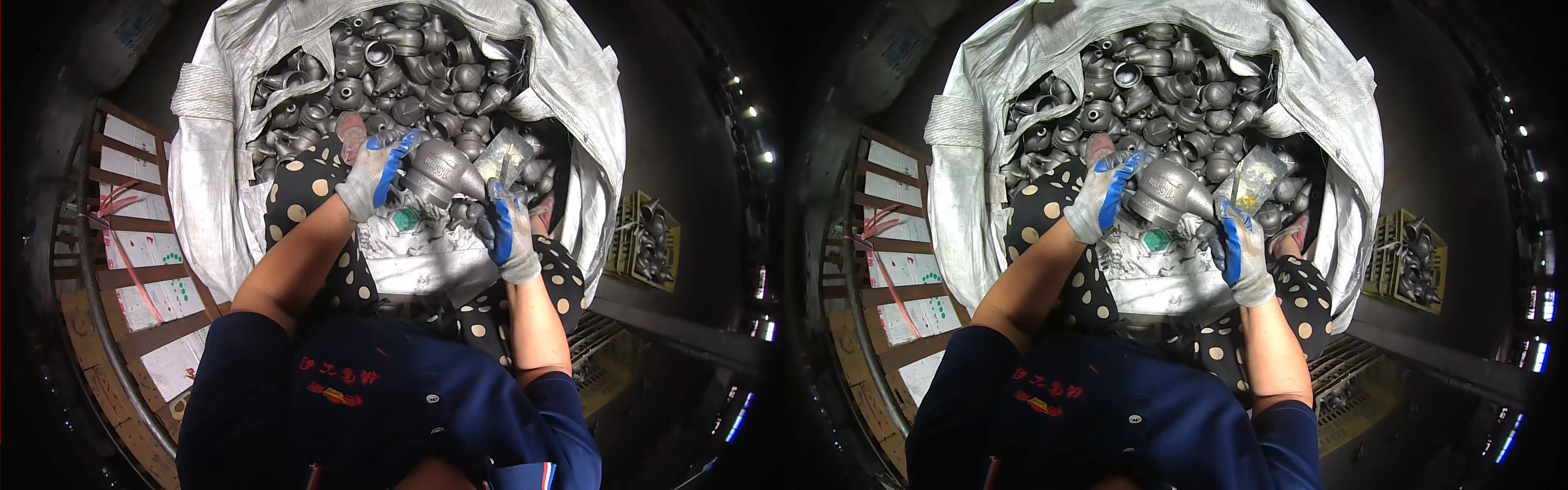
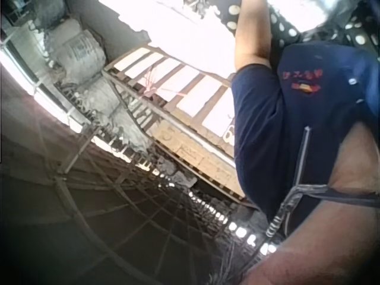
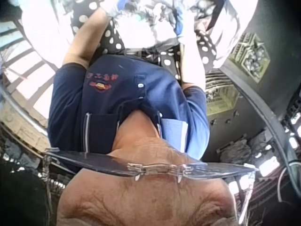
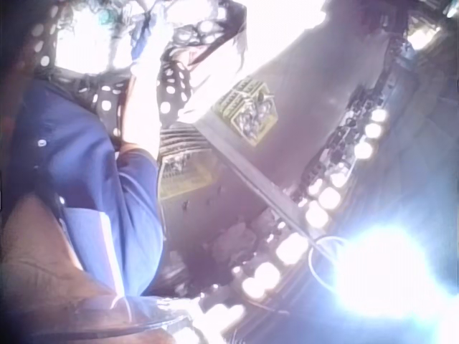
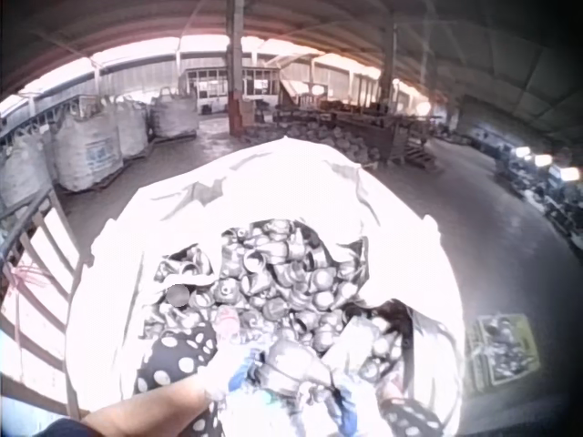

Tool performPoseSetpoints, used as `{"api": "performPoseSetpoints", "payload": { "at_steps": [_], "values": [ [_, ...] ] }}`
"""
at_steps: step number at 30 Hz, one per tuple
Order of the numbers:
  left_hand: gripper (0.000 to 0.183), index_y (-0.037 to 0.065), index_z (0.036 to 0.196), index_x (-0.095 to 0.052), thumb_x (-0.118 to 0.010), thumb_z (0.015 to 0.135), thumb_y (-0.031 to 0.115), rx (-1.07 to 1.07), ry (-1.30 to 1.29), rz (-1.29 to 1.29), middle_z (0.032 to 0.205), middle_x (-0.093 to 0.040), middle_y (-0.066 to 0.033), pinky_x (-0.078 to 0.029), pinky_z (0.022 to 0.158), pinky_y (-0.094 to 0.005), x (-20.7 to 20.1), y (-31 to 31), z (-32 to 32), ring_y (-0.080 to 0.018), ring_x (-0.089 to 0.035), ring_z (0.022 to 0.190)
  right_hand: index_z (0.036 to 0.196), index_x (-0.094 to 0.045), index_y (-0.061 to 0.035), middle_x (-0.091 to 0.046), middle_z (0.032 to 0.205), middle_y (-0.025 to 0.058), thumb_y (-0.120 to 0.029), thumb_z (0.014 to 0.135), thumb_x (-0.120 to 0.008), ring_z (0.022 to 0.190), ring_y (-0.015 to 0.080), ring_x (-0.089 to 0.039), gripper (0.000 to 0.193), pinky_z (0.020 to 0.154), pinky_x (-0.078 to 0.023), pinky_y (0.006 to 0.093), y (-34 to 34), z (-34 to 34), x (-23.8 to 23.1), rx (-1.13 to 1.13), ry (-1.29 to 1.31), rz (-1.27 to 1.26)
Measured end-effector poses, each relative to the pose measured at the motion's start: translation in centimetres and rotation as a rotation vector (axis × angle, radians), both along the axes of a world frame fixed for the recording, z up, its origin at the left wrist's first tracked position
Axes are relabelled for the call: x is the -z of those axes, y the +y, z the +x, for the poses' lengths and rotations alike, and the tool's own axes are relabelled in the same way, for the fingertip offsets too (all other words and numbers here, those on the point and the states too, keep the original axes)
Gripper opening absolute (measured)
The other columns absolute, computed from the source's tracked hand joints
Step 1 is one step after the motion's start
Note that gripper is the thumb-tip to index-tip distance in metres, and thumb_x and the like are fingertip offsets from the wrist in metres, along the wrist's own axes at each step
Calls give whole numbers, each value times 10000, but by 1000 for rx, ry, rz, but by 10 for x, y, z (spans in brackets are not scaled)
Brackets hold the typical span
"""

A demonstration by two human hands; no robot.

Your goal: Inspecting metal castings and using a hand scraper to remove excess flashing or burrs.

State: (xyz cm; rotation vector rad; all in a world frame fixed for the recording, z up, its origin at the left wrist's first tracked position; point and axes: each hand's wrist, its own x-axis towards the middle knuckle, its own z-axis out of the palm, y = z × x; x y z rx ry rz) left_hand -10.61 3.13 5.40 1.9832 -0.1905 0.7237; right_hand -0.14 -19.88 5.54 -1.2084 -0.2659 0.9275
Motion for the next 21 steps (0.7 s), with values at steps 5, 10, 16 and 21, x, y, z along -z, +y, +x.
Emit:
{"api": "performPoseSetpoints", "payload": {
  "at_steps": [5,10,16,21],
  "values": [
    [484,45,1304,-453,-509,823,61,-173,580,-240,1057,-581,-130,-492,754,-320,-25,-9,-8,-216,-596,884,911,-568,-40,-591,633,42,-270,908,-553,364,34,-368,231,328,-257,167,1,-8,-14,88,6,-6],
    [470,30,1307,-443,-510,845,88,-201,277,413,1104,-564,-154,-485,806,-322,-8,-9,-10,-227,-591,926,868,-523,-79,-576,670,20,-242,936,-507,386,45,-363,178,352,-290,185,-3,-6,-16,49,-4,29],
    [393,-25,1267,-460,-442,895,101,-123,159,359,1194,-547,-182,-435,928,-350,-5,-5,-9,-286,-548,1093,972,-576,-40,-589,637,24,-268,905,-560,367,37,-374,238,331,-255,167,-3,-3,-6,88,-87,39],
    [307,-6,1198,-534,-427,932,105,-14,721,-712,1119,-596,-171,-438,936,-383,-35,-13,-10,-278,-585,1043,872,-567,-86,-532,559,1,-347,926,-521,334,61,-362,270,305,-250,191,-1,5,22,88,-39,38]
  ]
}}
